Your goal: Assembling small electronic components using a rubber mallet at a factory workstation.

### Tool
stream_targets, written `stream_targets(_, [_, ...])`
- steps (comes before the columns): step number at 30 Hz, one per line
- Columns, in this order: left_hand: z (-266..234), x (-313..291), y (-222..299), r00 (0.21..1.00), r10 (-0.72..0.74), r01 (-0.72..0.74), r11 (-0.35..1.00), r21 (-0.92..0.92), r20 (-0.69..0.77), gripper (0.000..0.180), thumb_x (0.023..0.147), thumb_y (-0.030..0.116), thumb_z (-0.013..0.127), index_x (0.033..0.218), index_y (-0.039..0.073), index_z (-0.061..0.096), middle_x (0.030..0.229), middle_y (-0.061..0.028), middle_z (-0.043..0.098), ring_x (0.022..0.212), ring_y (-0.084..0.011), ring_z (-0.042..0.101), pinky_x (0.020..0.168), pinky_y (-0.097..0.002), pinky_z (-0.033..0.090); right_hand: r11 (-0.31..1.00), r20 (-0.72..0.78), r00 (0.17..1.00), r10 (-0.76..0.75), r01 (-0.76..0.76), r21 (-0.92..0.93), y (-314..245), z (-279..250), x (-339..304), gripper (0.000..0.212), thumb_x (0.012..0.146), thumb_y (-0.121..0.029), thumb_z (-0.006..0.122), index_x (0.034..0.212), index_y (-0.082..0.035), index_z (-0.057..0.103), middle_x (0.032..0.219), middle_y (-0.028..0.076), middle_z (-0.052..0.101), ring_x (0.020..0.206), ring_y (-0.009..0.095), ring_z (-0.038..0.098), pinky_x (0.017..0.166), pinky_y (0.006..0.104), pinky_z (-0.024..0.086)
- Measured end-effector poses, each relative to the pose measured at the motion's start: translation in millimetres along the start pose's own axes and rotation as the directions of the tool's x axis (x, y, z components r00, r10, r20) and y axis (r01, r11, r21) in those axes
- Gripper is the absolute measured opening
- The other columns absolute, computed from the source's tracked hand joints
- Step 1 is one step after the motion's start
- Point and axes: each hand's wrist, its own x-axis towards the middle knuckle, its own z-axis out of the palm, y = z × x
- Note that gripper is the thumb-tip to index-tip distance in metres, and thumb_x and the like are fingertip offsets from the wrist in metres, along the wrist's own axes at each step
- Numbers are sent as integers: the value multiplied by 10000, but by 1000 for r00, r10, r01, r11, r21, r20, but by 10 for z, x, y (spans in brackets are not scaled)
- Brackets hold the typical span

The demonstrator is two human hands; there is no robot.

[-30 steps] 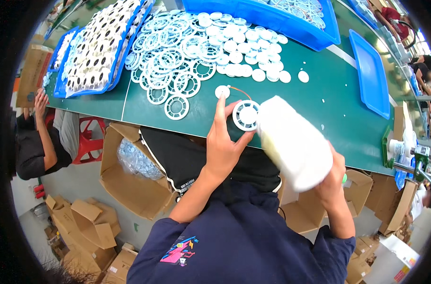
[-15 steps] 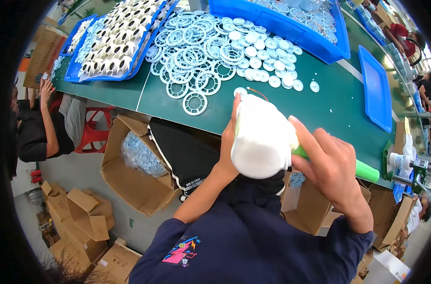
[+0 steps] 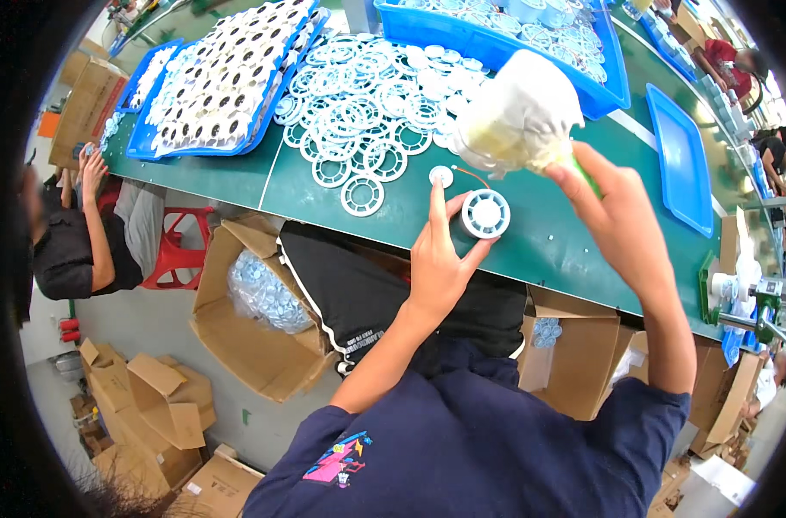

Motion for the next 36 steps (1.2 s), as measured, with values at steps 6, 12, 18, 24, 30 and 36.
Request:
stream_targets(6, [-27,-2,-16,999,36,-36,999,31,6,1051,808,80,874,1620,-71,224,1294,-220,684,1129,-383,683,952,-448,549,1000,11,1000,24,-24,-9,527,29,-87,294,1062,-270,637,1129,12,686,685,126,582,594,204,499,598,367,441])
stream_targets(12, [-4,-7,-3,994,106,-109,990,95,34,799,805,86,874,1475,-35,457,1320,-220,665,1138,-392,678,956,-450,550,996,-413,909,-60,24,-91,1461,408,-584,335,954,-100,739,1276,-17,701,964,130,721,842,202,660,797,356,521])
stream_targets(18, [34,23,-25,989,149,-142,933,331,3,697,757,237,906,1354,55,597,1246,-148,626,1115,-346,623,919,-454,473,965,-460,871,-176,61,-253,1598,534,-607,577,831,-73,767,1388,-59,618,1331,178,560,1221,356,548,1072,444,447])
stream_targets(24, [23,-3,-42,980,174,-198,897,395,96,703,791,235,877,1386,17,573,1254,-164,617,1124,-351,618,956,-466,477,944,-333,883,-329,319,-87,607,878,-401,679,824,-280,868,1401,-46,597,1402,163,567,958,286,704,798,407,580])
stream_targets(30, [-4,-12,-5,970,181,-229,905,358,161,723,799,207,870,1422,10,560,1283,-173,623,1141,-352,627,967,-465,491,957,-162,944,-286,274,-96,537,1063,-148,666,833,-260,838,1412,-71,567,1130,166,647,853,343,714,718,435,589])
stream_targets(36, [-25,-4,-15,972,205,-236,841,486,117,583,816,195,850,1339,42,641,1232,-131,653,1071,-318,633,906,-438,493,982,-691,709,-138,11,-186,1292,78,120,675,922,-154,787,1544,-135,524,1242,127,636,1006,233,645,857,380,537])
